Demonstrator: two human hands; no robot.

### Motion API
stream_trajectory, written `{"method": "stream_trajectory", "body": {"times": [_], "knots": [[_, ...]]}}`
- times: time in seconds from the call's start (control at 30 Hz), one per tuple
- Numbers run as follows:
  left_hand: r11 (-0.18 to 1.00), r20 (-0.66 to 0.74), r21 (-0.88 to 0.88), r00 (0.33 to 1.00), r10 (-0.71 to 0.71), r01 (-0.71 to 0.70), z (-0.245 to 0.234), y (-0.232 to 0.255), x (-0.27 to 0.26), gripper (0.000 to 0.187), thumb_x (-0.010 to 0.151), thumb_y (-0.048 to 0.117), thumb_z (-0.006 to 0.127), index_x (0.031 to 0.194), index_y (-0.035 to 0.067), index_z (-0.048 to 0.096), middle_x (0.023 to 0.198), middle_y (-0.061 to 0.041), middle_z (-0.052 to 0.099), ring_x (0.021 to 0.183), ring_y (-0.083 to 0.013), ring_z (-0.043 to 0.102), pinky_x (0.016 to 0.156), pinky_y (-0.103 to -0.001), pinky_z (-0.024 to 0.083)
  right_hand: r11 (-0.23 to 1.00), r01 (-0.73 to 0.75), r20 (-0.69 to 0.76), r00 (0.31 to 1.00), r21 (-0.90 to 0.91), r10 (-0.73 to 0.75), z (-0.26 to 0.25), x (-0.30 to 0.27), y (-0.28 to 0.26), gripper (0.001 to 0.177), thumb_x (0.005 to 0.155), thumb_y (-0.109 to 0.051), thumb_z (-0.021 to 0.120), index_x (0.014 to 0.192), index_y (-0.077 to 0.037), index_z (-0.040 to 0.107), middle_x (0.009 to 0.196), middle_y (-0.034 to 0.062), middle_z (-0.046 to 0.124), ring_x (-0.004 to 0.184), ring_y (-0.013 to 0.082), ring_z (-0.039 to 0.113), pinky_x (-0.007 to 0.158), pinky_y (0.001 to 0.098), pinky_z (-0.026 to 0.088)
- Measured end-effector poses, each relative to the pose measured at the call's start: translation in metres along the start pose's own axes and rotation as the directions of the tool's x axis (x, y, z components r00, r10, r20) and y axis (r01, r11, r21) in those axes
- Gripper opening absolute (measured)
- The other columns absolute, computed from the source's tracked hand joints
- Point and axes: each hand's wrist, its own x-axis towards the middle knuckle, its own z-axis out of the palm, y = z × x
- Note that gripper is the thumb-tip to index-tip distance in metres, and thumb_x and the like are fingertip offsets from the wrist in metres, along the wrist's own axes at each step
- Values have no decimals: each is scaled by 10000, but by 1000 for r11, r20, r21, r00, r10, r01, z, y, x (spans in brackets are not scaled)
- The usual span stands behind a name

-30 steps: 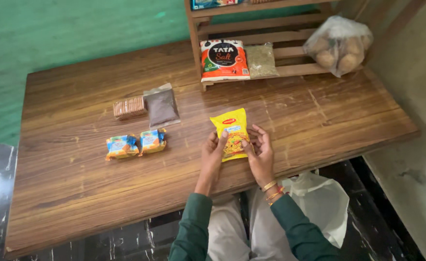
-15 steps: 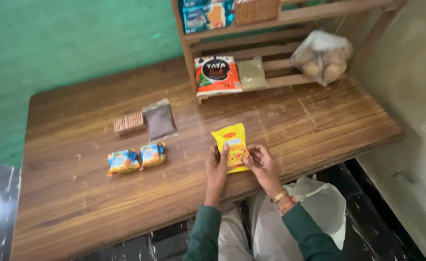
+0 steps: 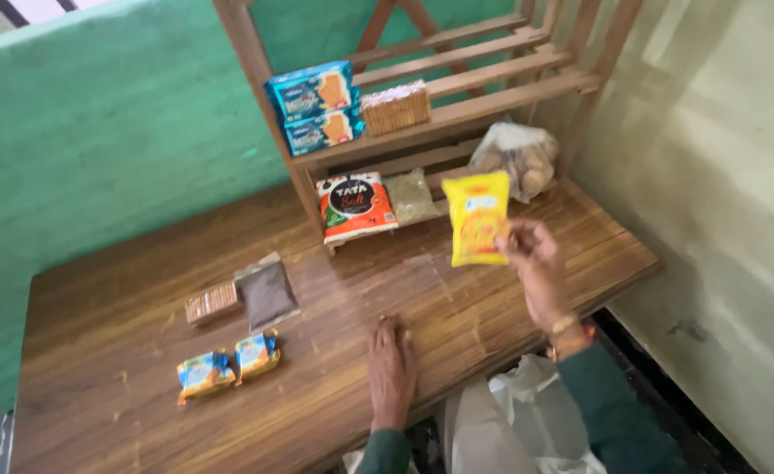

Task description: The person packs various grocery items from a wooden table into a white plastic bag. They handle biscuits, salt, and other packaged goods one by one, placing them into the bag.

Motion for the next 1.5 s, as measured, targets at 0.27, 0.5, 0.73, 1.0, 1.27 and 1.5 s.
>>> {"method": "stream_trajectory", "body": {"times": [0.27,0.5,0.73,1.0,1.27,1.5], "knots": [[987,35,81,990,135,-138,7,-12,0,236,964,125,584,1153,-9,631,1341,-196,614,1342,-405,497,1110,-479,406,975,222,-15,975,-23,-223,31,128,-67,289,963,-97,738,1229,-81,627,1097,-7,705,944,64,670,603,175,435],[987,26,70,989,145,-146,7,-10,0,268,979,129,568,1185,-33,624,1351,-208,598,1352,-412,487,1106,-483,406,985,135,82,989,-109,-126,57,210,-75,235,965,-122,728,1174,-77,630,1082,17,723,967,128,735,786,297,639],[995,82,67,995,64,-69,8,-10,4,261,967,112,579,1176,-38,624,1371,-215,585,1353,-427,469,1100,-495,391,981,65,117,992,-182,-44,71,241,-70,215,947,-120,728,1116,-33,628,1027,61,732,931,146,751,767,325,667],[994,51,58,994,92,-95,8,-10,4,239,962,117,587,1157,-13,634,1354,-203,602,1341,-422,490,1093,-492,405,870,221,171,972,-440,-160,66,249,-67,210,927,-140,768,1061,-10,671,977,68,757,882,145,757,745,313,641],[989,54,92,992,115,-120,6,-10,3,238,970,129,585,1159,-10,631,1354,-202,598,1338,-425,488,1100,-505,399,796,292,82,952,-530,-294,47,212,-68,163,978,-207,711,1094,-95,736,920,8,729,728,92,644,574,314,520],[992,56,71,993,102,-106,3,-6,4,256,948,124,608,1163,-12,628,1355,-201,598,1326,-422,493,1089,-501,403,812,415,-22,886,-410,-464,34,78,13,93,1093,-194,662,1101,-104,687,1041,-9,709,944,82,650,832,232,542]]}}
